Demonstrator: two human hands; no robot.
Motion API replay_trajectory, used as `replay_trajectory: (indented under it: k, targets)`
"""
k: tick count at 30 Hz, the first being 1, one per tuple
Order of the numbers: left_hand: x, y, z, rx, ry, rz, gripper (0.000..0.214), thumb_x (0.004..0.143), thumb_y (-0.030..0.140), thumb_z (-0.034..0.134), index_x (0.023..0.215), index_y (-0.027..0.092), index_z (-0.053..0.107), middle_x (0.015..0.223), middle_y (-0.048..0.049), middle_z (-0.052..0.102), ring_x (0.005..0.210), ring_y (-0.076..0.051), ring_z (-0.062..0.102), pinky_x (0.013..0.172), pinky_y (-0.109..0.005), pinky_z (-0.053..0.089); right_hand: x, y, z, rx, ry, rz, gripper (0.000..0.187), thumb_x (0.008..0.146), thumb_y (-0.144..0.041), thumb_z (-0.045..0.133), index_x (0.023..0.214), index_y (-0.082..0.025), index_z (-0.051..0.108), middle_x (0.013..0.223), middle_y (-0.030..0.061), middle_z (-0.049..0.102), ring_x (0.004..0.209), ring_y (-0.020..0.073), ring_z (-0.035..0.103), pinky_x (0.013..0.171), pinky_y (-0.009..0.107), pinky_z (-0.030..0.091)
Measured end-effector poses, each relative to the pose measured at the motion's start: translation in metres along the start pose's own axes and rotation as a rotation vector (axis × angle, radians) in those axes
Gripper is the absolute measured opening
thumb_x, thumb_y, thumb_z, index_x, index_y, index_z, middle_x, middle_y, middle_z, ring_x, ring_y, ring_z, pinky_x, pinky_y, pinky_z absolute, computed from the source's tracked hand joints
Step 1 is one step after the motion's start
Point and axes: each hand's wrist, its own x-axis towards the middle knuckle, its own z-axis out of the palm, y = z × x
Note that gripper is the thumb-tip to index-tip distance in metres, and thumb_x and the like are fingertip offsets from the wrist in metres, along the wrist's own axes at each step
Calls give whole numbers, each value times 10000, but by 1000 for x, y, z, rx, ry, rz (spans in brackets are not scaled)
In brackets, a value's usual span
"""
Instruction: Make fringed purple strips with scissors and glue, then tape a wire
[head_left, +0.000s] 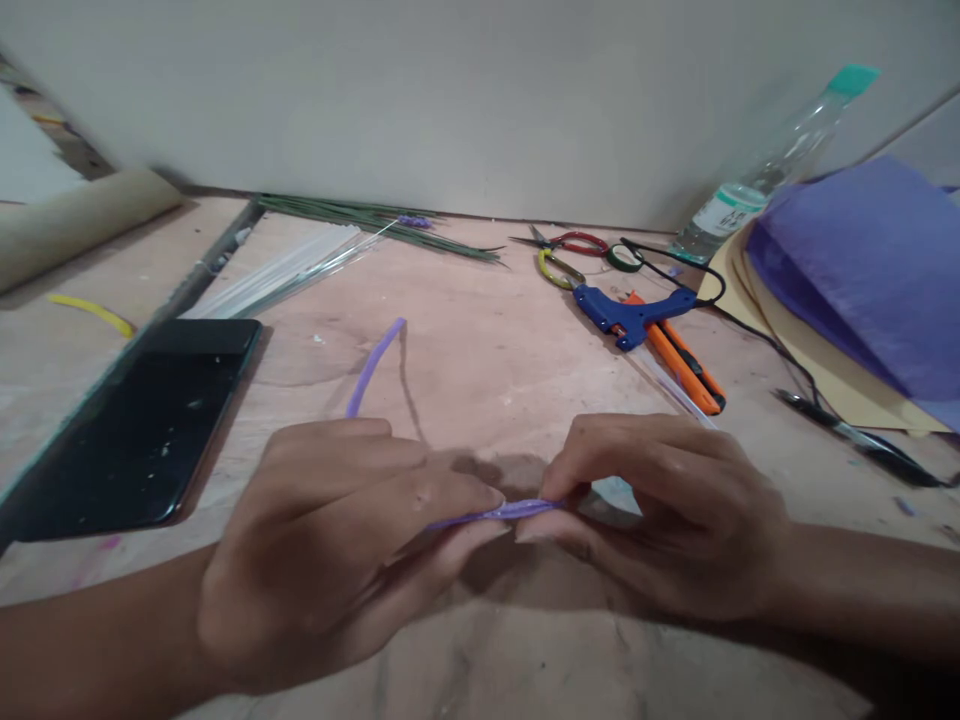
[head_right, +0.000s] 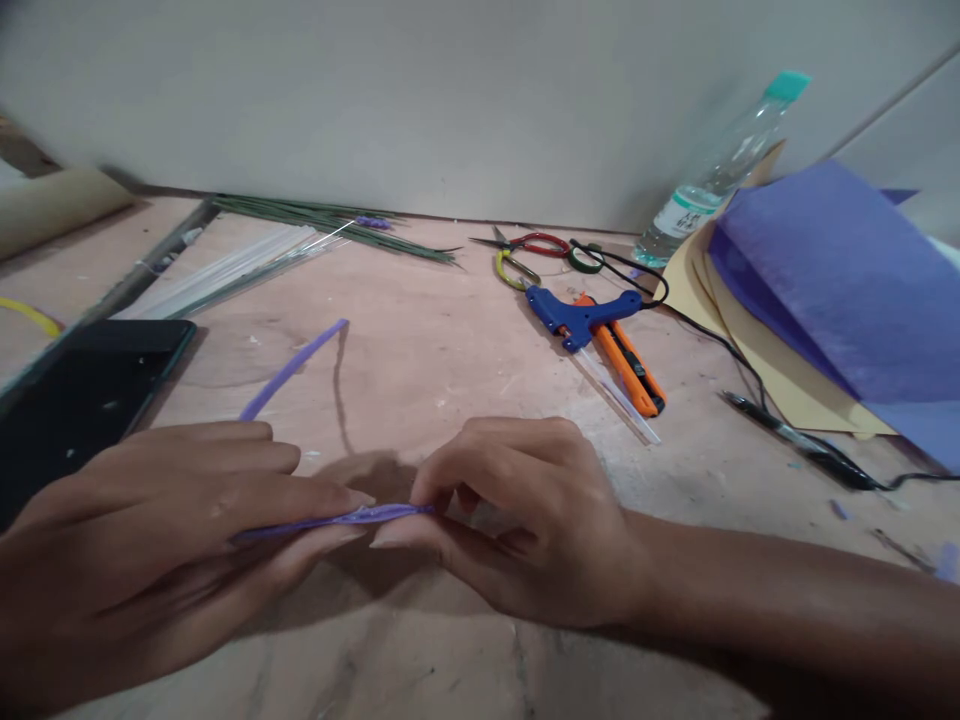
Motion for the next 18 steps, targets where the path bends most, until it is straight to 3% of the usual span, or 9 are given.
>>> replay_trajectory:
  k: [4, 11, 15, 18]
  targets:
    - [0, -1, 0, -24, 12, 48, 138, 1051, 265, 666, 1185, 300, 674, 774, 48, 793, 570, -134, 685, 573, -280, 539, -1, -1, -4, -35, -31, 1, 100, 975, -150, 790, 975, -175, 693, 723, 17, 735, 590, 117, 673, 536, 214, 552]
    - [-3, 2, 4, -54, 47, 42, 182, 1074, 266, 616, 1217, 355, 685, 774, 52, 797, 634, -159, 739, 603, -278, 600, 0, -3, -11, -123, -116, -81, 147, 982, -130, 775, 1002, -205, 650, 731, 17, 761, 577, 149, 686, 519, 275, 556]
    - [-4, 3, 4, -76, 44, 41, 137, 1098, 282, 586, 1202, 335, 657, 855, 49, 820, 634, -142, 731, 555, -279, 568, 2, -3, -11, -119, -130, -139, 103, 1025, -148, 739, 1025, -188, 644, 717, 19, 745, 566, 133, 645, 506, 269, 538]
    - [-1, 3, -1, -14, -3, 82, 114, 1068, 233, 619, 1137, 297, 683, 772, 51, 773, 575, -122, 684, 537, -263, 531, 2, -4, -12, -118, -141, -150, 87, 1030, -140, 724, 1044, -185, 650, 726, 16, 738, 582, 137, 662, 517, 267, 561]
